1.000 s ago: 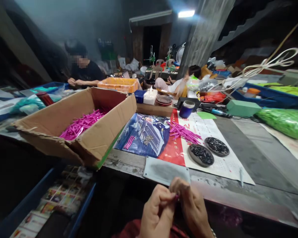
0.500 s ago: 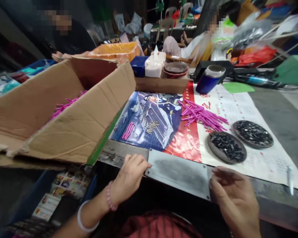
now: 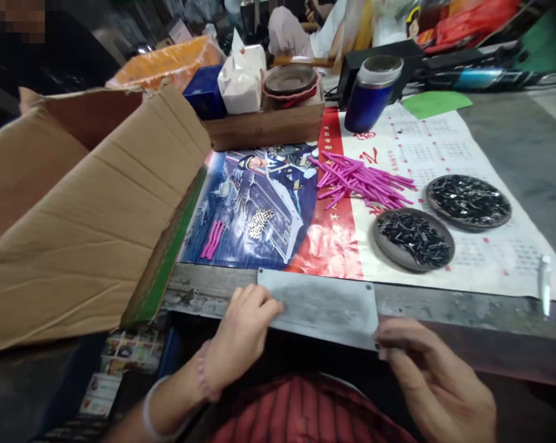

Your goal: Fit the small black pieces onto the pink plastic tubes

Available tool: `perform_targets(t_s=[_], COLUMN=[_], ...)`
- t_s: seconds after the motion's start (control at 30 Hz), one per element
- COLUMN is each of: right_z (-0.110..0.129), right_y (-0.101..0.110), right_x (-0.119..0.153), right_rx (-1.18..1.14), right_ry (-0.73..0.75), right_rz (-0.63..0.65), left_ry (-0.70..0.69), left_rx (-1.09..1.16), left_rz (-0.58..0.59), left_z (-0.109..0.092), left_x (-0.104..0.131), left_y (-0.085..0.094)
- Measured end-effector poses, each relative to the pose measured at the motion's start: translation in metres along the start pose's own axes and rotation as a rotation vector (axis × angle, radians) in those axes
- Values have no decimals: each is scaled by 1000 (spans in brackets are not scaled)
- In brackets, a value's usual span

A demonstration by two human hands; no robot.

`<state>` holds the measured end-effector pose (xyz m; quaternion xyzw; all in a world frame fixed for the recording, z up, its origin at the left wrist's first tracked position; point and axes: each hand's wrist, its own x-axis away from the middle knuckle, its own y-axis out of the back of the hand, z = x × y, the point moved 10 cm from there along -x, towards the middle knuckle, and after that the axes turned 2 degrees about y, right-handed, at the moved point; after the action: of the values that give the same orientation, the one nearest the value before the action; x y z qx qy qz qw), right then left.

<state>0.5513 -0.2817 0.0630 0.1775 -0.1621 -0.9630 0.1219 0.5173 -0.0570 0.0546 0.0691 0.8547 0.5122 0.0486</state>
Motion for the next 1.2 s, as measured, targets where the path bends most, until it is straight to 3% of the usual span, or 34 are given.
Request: perform_targets(t_s=[0.1, 0.17, 0.27, 0.37, 0.47, 0.57, 0.7, 0.8, 0.93, 1.1, 1.2], right_z=[16, 22, 20, 18, 24, 32, 37, 46, 53, 42, 23], right_y=[-39, -55, -63, -67, -71, -76, -84, -82, -81, -80, -79], right_x=[-2, -2, -1, 0, -2, -6, -8, -7, -2, -4, -5], right_rx=[-28, -31, -20, -24, -56, -67, -87, -31, 95, 56, -185], right_ry=[80, 84, 34, 9, 30, 55, 59, 175, 281, 180, 3], right_rz=[198, 237, 215, 200, 190, 189, 200, 111, 20, 93, 214], left_ry=[-40, -37, 157, 442, 573, 559, 483, 438, 405, 326, 248], left_rx=[83, 190, 657, 1140, 1343, 1456, 1474, 1388, 1342, 1156, 879], left_rz=[-27, -61, -144, -149, -111, -129, -239, -359, -386, -344, -297], left_z=[-22, -34, -24, -9, -14, -25, -30, -30, -37, -44, -49], left_x=[-6, -10, -7, 11, 28, 36, 42, 47, 48, 48, 49], left_y=[-14, -19, -18, -33, -51, -62, -62, -53, -53, -48, -35])
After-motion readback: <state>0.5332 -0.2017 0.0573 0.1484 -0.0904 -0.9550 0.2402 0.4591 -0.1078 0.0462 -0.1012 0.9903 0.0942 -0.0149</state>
